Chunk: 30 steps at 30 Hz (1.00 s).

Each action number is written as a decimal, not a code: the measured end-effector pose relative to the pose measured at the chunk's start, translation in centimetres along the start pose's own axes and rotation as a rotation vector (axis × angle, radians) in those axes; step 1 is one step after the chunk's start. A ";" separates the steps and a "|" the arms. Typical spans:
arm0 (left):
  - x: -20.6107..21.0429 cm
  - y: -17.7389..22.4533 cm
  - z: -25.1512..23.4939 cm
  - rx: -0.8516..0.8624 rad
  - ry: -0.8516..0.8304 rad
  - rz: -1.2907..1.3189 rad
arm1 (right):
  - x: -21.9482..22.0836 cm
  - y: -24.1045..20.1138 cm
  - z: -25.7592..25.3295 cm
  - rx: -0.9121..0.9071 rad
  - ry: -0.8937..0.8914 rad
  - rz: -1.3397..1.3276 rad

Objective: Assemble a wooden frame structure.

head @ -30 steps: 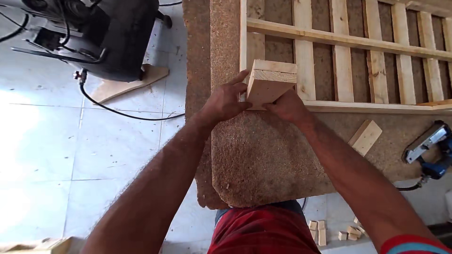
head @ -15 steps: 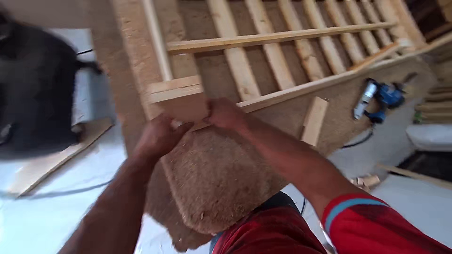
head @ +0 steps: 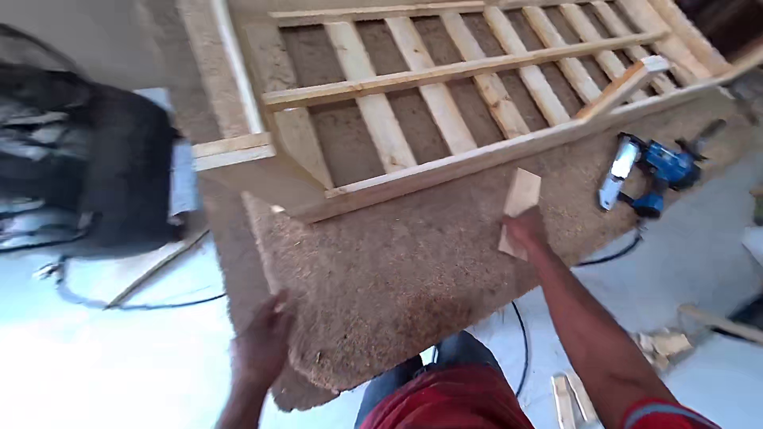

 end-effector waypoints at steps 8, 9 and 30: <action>5.4 0.7 10.7 -0.053 -0.083 0.248 | 2.2 -2.8 17.6 -0.116 -1.085 -1.356; 4.9 1.1 10.7 -0.031 -0.093 0.245 | 2.7 -3.7 20.4 -0.146 -1.175 -1.396; -7.3 9.2 6.7 0.275 -0.578 0.778 | 11.9 -8.9 41.1 -0.300 -1.168 -0.861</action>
Point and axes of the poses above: each hand's wrist, its own z-axis away from the middle knuckle, its own x-axis out of the palm, y = z × x, the point moved 7 cm from there along -z, towards the middle knuckle, and after that the axes turned 13 degrees about -z, right-handed, at the moved point
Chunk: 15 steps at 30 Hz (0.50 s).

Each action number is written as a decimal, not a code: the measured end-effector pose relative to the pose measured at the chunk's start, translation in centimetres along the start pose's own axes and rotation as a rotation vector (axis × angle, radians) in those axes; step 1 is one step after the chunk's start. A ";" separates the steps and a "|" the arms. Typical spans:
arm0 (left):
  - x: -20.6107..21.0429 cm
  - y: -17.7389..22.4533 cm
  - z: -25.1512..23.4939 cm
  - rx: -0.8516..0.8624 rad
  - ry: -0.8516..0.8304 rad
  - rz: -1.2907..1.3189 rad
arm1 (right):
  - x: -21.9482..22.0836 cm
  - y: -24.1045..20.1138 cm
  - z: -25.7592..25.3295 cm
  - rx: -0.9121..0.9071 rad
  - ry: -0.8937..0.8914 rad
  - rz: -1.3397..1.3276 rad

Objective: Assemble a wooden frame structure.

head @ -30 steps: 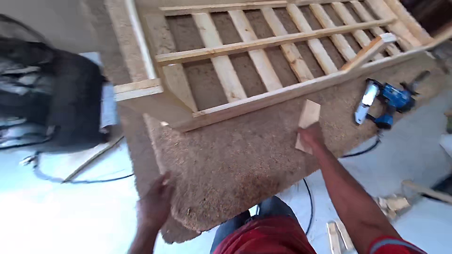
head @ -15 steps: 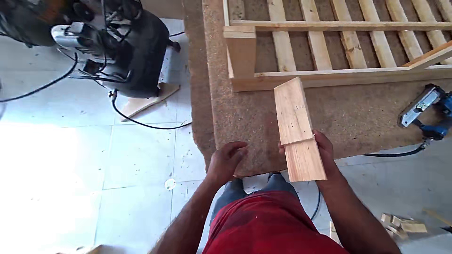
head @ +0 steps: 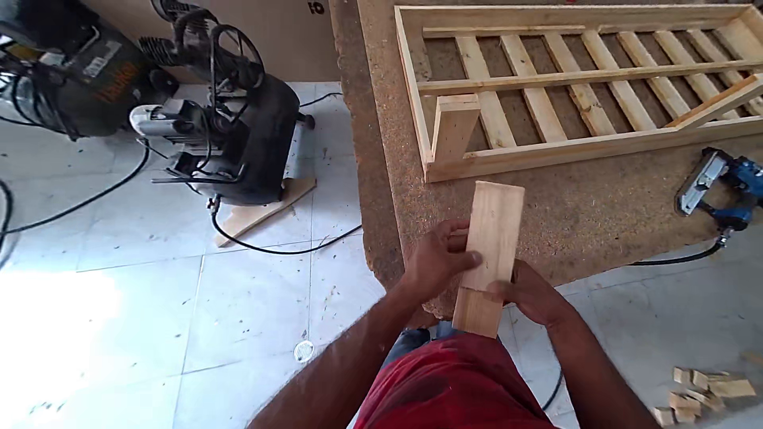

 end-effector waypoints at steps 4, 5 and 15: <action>-2.9 0.7 -4.1 0.031 0.140 -0.321 | -3.7 -2.5 -1.0 -0.133 0.200 0.127; -5.3 1.1 -5.9 0.010 0.303 -0.408 | -4.6 -3.9 -1.3 -0.238 0.235 0.113; -14.3 11.3 -18.2 0.267 0.525 -0.476 | -9.2 -22.1 -16.4 -0.730 0.315 0.653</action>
Point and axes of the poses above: each hand's wrist, its own z-axis away from the middle knuckle, its own x-axis out of the palm, y = z × x, the point moved 7 cm from there along -z, towards the middle knuckle, and after that the axes turned 13 degrees about -z, right-handed, at the moved point
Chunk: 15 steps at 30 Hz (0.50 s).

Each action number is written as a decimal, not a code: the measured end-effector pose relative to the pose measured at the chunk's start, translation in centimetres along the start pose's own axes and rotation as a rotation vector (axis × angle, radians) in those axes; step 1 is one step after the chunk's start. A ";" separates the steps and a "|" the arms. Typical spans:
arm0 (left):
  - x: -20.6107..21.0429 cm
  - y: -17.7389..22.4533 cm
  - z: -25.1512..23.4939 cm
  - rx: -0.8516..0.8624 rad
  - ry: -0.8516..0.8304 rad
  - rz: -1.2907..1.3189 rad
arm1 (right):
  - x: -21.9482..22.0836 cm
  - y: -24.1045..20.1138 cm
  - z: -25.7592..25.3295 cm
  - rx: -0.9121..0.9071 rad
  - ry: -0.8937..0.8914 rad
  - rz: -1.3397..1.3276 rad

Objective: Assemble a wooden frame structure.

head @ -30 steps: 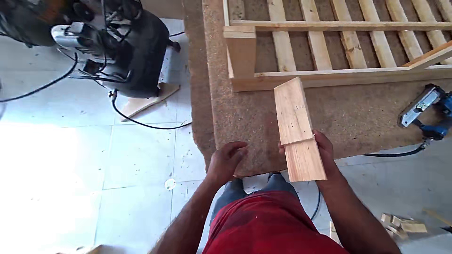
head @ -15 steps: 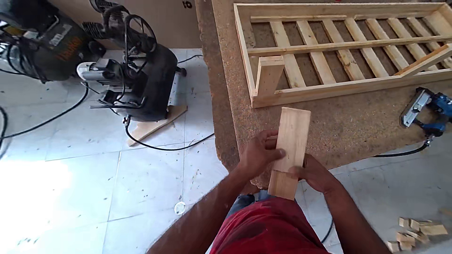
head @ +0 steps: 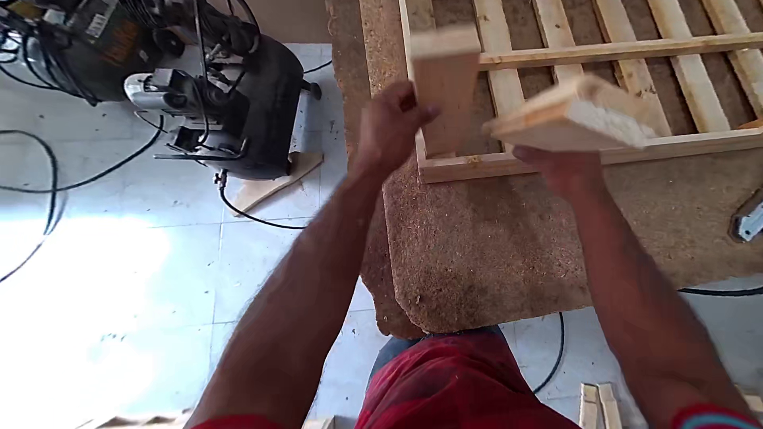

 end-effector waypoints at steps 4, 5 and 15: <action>-10.3 1.0 3.9 0.157 0.284 0.235 | 6.6 3.6 -4.9 0.026 -0.271 -0.159; -12.6 -0.3 5.8 0.144 0.319 0.236 | 8.2 4.5 -5.0 0.076 -0.348 -0.167; -10.7 -17.1 31.9 -0.541 0.429 0.266 | 13.4 8.4 -4.1 0.224 -0.572 -0.064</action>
Point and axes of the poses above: each hand's wrist, its own z-axis away from the middle knuckle, its own x-axis out of the palm, y = z × x, the point moved 7 cm from there along -z, towards the middle knuckle, and after that the axes turned 13 degrees about -z, right-handed, at the moved point
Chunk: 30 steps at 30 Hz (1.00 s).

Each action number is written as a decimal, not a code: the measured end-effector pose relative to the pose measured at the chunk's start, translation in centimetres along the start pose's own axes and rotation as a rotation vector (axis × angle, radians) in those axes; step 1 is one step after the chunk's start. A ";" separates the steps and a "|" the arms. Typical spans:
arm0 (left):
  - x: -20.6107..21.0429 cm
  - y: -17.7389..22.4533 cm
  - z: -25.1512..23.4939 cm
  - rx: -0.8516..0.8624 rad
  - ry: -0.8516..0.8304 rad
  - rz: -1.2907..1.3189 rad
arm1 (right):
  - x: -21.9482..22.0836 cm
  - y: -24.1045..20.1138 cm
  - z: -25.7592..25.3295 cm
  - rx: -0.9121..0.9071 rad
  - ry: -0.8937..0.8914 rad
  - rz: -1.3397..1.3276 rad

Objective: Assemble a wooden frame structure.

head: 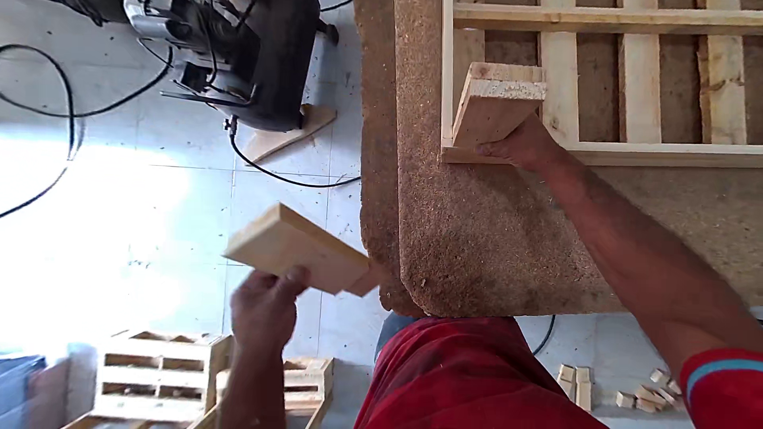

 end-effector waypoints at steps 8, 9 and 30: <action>3.6 -3.4 4.1 -0.099 -0.154 0.099 | -0.1 0.4 -0.7 0.034 -0.091 0.301; 3.8 -3.0 4.0 -0.075 -0.170 0.103 | -0.1 0.6 -0.8 0.041 -0.093 0.319; -0.8 -3.8 3.4 -0.111 -0.064 0.062 | 0.4 0.9 -0.9 0.099 -0.076 0.261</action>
Point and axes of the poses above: each hand's wrist, its own z-axis away from the middle knuckle, its own x-axis out of the palm, y = z × x, the point moved 7 cm from there along -z, towards the middle knuckle, and after that the axes turned 13 degrees about -z, right-handed, at the moved point
